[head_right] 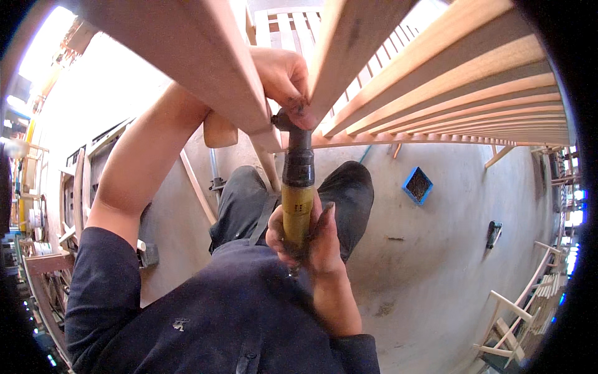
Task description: The person assembles a wooden chair by hand, inserting screws into pre-drilled holes and tightening them with a pneumatic screwdriver. The person works on the chair frame, attaching the backrest slats to the legs and seat frame.
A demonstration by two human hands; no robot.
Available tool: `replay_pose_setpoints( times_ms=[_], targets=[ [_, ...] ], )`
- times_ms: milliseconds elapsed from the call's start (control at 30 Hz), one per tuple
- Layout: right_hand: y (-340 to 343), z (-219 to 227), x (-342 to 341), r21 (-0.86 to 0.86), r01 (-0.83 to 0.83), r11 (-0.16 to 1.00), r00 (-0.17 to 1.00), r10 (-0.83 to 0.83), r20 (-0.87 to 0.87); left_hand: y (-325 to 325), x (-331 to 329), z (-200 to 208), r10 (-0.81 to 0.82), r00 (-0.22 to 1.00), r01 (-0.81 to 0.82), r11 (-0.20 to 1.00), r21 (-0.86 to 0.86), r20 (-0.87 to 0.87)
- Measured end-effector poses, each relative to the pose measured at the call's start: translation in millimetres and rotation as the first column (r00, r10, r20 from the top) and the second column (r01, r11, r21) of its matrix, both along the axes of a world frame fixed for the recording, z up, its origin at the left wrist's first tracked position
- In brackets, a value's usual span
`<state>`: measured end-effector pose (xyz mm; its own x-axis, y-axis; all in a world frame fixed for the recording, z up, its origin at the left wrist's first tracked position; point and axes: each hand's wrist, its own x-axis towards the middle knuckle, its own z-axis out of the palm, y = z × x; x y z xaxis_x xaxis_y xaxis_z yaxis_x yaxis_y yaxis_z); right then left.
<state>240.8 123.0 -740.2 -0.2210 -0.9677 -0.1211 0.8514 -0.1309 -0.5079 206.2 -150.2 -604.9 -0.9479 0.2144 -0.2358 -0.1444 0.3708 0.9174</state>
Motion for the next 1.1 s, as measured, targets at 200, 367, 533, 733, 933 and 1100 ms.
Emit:
replay_pose_setpoints(
  times_ms=[200, 367, 533, 733, 933, 1100],
  targets=[
    [1, 0, -6, -0.037, -0.042, 0.998, 0.997, 0.040, -0.060, 1, -5, -4, -0.063, 0.991, 0.060, 0.998, -0.022, -0.121],
    [-2, 14, -1, 0.067, 0.013, 0.998, 0.999, -0.009, -0.048, -14, -25, -19, -0.128, 0.991, 0.132, 0.983, -0.130, 0.039],
    [-3, 24, -5, 0.120, -0.006, 0.993, 0.997, 0.015, -0.077, -3, -10, -4, -0.108, 0.985, 0.075, 0.971, -0.225, -0.136],
    [-1, 13, -8, 0.077, -0.019, 0.997, 1.000, 0.021, -0.022, -12, -15, -6, -0.085, 0.996, 0.075, 0.957, -0.279, -0.024],
    [-3, 5, -11, 0.034, -0.083, 0.996, 0.997, 0.083, 0.001, -5, -8, -2, 0.025, 0.999, -0.019, 0.972, -0.233, 0.021],
    [-3, 1, -9, -0.012, -0.104, 0.994, 0.993, 0.105, 0.060, -4, 0, -9, -0.068, 0.982, 0.069, 0.998, -0.004, -0.177]
  ],
)
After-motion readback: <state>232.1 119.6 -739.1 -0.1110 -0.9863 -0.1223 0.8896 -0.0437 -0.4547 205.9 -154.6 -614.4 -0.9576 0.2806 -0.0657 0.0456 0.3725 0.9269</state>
